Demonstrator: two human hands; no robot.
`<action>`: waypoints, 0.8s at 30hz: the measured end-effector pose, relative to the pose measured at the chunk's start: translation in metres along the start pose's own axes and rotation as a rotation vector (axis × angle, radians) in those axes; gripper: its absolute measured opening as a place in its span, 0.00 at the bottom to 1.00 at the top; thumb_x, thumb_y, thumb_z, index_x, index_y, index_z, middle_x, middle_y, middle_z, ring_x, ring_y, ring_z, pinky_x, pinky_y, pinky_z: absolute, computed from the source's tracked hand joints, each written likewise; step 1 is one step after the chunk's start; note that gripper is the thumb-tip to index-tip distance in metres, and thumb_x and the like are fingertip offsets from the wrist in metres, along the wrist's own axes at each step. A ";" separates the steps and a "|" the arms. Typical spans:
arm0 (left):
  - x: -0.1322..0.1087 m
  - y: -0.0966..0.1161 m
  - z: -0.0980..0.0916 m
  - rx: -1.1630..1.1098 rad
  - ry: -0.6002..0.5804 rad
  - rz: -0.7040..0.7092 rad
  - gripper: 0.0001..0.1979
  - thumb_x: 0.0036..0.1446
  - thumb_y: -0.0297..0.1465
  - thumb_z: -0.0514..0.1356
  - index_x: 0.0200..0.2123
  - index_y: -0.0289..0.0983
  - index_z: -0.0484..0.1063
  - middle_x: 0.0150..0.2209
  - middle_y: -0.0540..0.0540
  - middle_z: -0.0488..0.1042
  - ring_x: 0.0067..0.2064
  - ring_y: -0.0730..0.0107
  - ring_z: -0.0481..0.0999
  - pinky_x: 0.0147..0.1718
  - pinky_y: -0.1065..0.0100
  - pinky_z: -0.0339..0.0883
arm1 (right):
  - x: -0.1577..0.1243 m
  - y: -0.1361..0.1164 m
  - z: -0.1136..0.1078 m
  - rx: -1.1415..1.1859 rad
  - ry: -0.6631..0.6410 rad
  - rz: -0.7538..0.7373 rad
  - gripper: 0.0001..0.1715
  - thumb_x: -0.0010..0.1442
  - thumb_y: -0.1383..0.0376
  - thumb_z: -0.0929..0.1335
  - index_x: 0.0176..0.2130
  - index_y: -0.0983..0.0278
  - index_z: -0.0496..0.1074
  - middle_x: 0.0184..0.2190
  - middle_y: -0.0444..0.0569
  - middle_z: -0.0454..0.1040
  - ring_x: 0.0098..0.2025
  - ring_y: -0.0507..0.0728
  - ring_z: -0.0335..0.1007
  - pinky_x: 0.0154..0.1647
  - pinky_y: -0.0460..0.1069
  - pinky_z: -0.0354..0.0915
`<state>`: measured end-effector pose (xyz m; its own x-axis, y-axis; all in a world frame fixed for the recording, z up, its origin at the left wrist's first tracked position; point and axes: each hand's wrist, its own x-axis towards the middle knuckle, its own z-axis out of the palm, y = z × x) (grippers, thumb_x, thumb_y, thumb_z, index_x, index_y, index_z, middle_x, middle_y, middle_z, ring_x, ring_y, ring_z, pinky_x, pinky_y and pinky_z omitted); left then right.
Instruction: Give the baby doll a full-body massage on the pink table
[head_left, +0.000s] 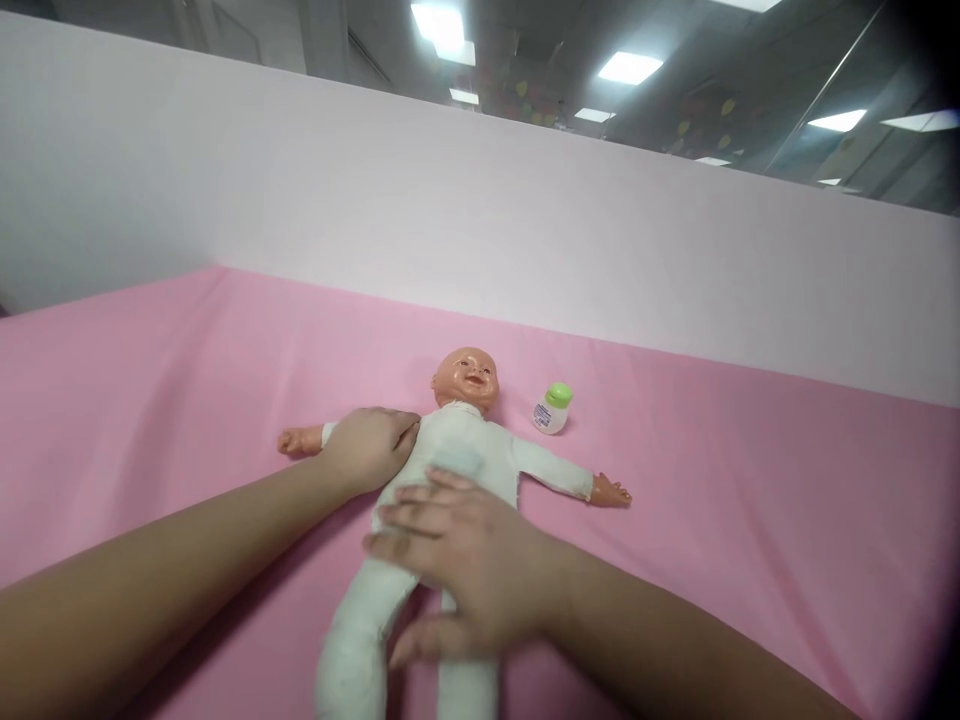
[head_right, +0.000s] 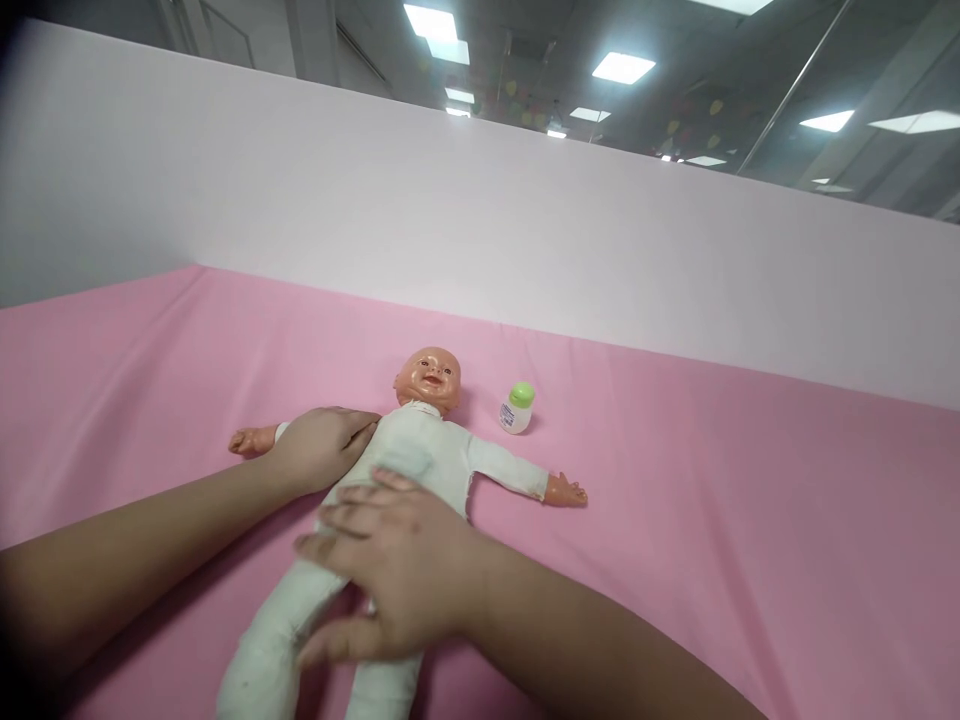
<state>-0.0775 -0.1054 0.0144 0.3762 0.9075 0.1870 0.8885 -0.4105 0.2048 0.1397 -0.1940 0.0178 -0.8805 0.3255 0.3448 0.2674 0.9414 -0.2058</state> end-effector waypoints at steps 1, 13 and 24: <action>0.000 0.001 -0.001 -0.001 -0.009 -0.001 0.21 0.69 0.40 0.47 0.39 0.43 0.79 0.38 0.45 0.83 0.41 0.55 0.81 0.41 0.60 0.67 | -0.002 0.010 -0.002 -0.009 0.001 0.058 0.43 0.65 0.39 0.66 0.69 0.59 0.63 0.68 0.51 0.67 0.73 0.64 0.56 0.77 0.63 0.39; 0.005 -0.002 -0.006 0.006 -0.002 0.038 0.22 0.71 0.42 0.47 0.54 0.44 0.77 0.52 0.45 0.82 0.52 0.51 0.80 0.46 0.58 0.70 | -0.012 0.083 -0.003 -0.252 0.401 0.410 0.21 0.74 0.62 0.60 0.58 0.65 0.74 0.61 0.54 0.74 0.64 0.60 0.67 0.69 0.58 0.61; -0.022 0.110 -0.031 -0.084 0.208 0.909 0.17 0.65 0.30 0.58 0.56 0.43 0.74 0.59 0.45 0.76 0.59 0.55 0.74 0.60 0.54 0.66 | 0.013 0.070 -0.006 -0.439 0.160 0.507 0.19 0.71 0.55 0.64 0.56 0.59 0.70 0.61 0.54 0.72 0.57 0.65 0.69 0.54 0.59 0.71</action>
<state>0.0041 -0.1730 0.0627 0.8554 0.2043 0.4760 0.2516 -0.9671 -0.0371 0.1495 -0.1239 0.0137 -0.5451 0.7124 0.4420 0.7946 0.6071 0.0014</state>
